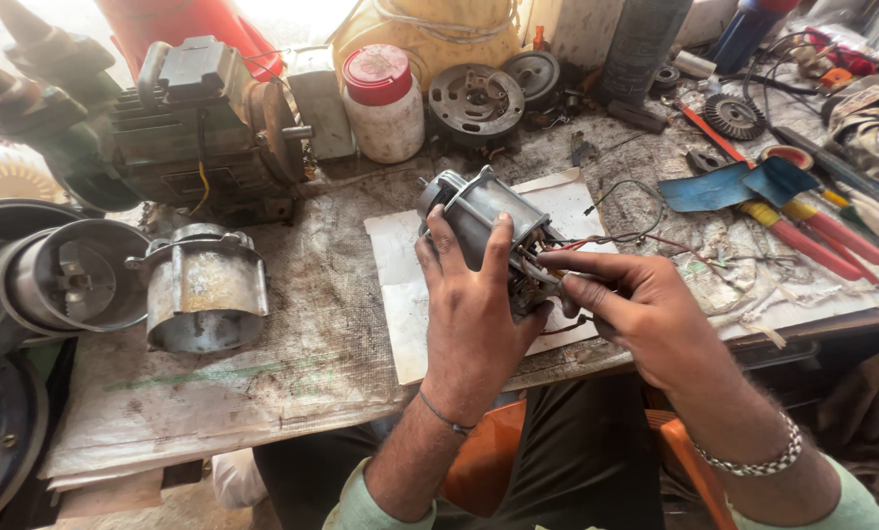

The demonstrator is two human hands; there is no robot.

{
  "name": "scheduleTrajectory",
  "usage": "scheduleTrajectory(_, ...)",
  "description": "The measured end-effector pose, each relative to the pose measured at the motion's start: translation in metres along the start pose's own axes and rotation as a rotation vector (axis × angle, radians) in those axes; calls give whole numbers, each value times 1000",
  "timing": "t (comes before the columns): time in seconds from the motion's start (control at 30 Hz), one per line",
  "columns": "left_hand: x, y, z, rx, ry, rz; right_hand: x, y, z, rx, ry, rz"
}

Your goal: The person works on a disassembled electric motor armature on a cluttered workbench, routing and pressing winding wires into the slots by hand, then uses a screwdriver to adjust and tighten components inside the motor housing. Near the end they pick up pliers and continue working on the motor windings.

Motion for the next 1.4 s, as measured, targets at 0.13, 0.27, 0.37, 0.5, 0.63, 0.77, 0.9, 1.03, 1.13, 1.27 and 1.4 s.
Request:
scheduleTrajectory(0.13, -1, 0, 0, -5, -26, -14, 6, 24, -14, -284, -25, -363)
scheduleTrajectory(0.27, -3, -1, 0, 7, -45, -20, 27, 60, -41, -805, -144, -921)
scheduleTrajectory(0.37, -2, -1, 0, 14, -27, -17, 32, 63, -41, -850, -120, -1108)
scheduleTrajectory(0.5, 1, 3, -1, -16, 13, -12, 10, 37, -4, -290, 46, -427)
scheduleTrajectory(0.63, -1, -1, -1, 27, -32, -13, 0, 9, 1, 100, 18, -160)
scheduleTrajectory(0.77, -2, 0, -2, -9, -42, -31, 2, 31, -2, -67, 2, -356)
scheduleTrajectory(0.9, -1, 1, -2, -21, -36, -23, 5, 53, -11, -262, -86, -577)
scheduleTrajectory(1.03, -3, 0, -2, 17, -71, -40, 17, 79, -35, -712, -120, -649)
scheduleTrajectory(1.13, -3, 0, -2, 34, -78, -32, 14, 72, -37, -655, -153, -678)
scheduleTrajectory(1.27, -2, 1, -2, 23, -68, -36, 13, 68, -35, -631, -146, -648)
scheduleTrajectory(1.4, 0, 2, -2, 2, -46, -39, 21, 69, -42, -772, -154, -789)
Point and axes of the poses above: each hand's wrist, its own z-axis towards the middle knuckle, its own x-axis out of the palm, y = z × x, the point moved 8 cm from there along z, towards the middle knuckle, and after that the axes turned 7 degrees about -y, right-handed, at the moved point
